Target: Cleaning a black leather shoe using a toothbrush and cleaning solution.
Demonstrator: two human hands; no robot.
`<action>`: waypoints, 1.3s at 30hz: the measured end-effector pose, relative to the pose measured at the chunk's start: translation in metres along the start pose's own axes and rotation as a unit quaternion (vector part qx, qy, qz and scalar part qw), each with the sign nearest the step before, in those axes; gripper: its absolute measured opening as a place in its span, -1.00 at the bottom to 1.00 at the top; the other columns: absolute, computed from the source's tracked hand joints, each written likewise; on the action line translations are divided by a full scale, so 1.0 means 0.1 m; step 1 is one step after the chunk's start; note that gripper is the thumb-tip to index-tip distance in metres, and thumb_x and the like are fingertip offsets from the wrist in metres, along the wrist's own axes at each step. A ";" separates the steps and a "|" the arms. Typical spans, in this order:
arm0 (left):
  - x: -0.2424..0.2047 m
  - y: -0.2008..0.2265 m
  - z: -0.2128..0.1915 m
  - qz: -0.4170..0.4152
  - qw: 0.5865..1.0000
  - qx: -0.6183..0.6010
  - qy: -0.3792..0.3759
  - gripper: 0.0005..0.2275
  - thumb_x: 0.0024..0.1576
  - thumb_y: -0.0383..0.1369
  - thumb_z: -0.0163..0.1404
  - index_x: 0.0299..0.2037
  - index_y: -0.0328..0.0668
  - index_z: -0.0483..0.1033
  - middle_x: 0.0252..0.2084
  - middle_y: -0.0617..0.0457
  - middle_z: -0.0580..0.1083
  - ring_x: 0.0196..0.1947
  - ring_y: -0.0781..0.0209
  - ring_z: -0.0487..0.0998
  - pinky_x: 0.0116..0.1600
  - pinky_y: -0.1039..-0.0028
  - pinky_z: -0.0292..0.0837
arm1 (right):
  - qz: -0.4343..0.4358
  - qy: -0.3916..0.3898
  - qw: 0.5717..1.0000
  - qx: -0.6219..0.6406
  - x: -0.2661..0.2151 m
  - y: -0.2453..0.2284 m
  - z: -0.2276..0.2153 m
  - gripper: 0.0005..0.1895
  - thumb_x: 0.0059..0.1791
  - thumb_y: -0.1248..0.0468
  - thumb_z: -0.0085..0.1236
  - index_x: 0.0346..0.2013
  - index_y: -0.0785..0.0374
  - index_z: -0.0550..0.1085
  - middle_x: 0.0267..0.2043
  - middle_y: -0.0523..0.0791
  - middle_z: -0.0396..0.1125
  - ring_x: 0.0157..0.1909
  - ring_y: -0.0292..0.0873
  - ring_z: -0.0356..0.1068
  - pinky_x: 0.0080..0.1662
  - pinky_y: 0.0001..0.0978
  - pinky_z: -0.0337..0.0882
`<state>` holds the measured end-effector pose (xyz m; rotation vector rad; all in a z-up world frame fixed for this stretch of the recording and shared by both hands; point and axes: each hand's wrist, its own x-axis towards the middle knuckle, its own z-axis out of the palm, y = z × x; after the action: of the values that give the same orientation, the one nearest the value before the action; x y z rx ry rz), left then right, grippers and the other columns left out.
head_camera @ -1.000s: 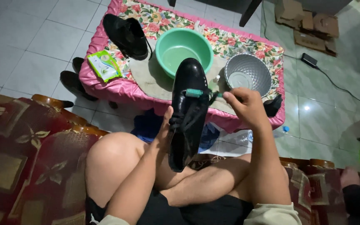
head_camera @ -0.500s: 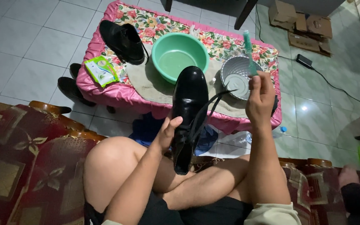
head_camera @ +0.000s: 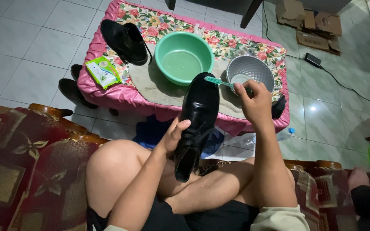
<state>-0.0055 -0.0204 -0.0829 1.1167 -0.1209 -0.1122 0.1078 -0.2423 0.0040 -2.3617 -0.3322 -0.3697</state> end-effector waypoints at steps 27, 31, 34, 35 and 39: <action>0.03 -0.20 -0.18 -0.018 0.998 0.031 -0.052 -0.47 0.29 -0.18 -0.14 0.45 -0.21 0.16 0.40 -0.20 0.25 0.32 -0.05 0.29 0.41 0.06 0.12 | -0.005 -0.105 0.992 -0.063 0.09 -0.10 -0.20 -0.61 0.05 0.01 0.18 -0.46 0.27 0.53 -0.49 0.12 0.37 -0.26 0.25 0.34 -0.08 -0.03 0.33; 0.11 -0.38 -0.31 -0.009 0.998 0.031 -0.058 -0.49 0.30 -0.18 -0.17 0.45 -0.17 0.17 0.40 -0.17 0.27 0.31 -0.04 0.31 0.40 0.05 0.16 | 0.022 -0.111 0.992 -0.059 0.06 -0.14 -0.25 -0.60 0.06 0.02 0.15 -0.48 0.28 0.53 -0.51 0.10 0.37 -0.27 0.23 0.34 -0.08 -0.03 0.31; 0.16 -0.63 -0.45 -0.026 0.998 0.028 -0.048 -0.49 0.31 -0.16 -0.18 0.44 -0.17 0.18 0.37 -0.18 0.30 0.29 -0.04 0.34 0.39 0.07 0.17 | 0.027 -0.153 0.987 -0.033 0.06 -0.11 -0.24 -0.59 0.02 0.01 0.17 -0.52 0.28 0.53 -0.54 0.14 0.37 -0.30 0.24 0.34 -0.08 -0.03 0.31; 0.13 -0.53 -0.37 -0.027 0.999 0.017 -0.044 -0.49 0.30 -0.16 -0.17 0.44 -0.19 0.19 0.36 -0.19 0.31 0.28 -0.03 0.35 0.39 0.06 0.17 | 0.029 -0.152 0.987 -0.030 0.06 -0.11 -0.23 -0.59 0.03 0.00 0.18 -0.50 0.29 0.53 -0.54 0.14 0.36 -0.31 0.22 0.34 -0.09 -0.04 0.32; 0.08 -0.36 -0.33 -0.011 0.998 0.045 -0.051 -0.43 0.28 -0.14 -0.14 0.47 -0.19 0.11 0.40 -0.23 0.24 0.32 -0.10 0.30 0.38 0.02 0.17 | 0.031 -0.108 0.992 -0.053 0.11 -0.14 -0.22 -0.59 0.07 -0.05 0.15 -0.47 0.18 0.53 -0.55 0.04 0.33 -0.30 0.13 0.36 -0.12 -0.13 0.33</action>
<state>0.0067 -0.0073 -0.1292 1.2032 -0.2070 -0.1857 0.1093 -0.2458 0.0317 -2.5150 -0.3449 -0.1043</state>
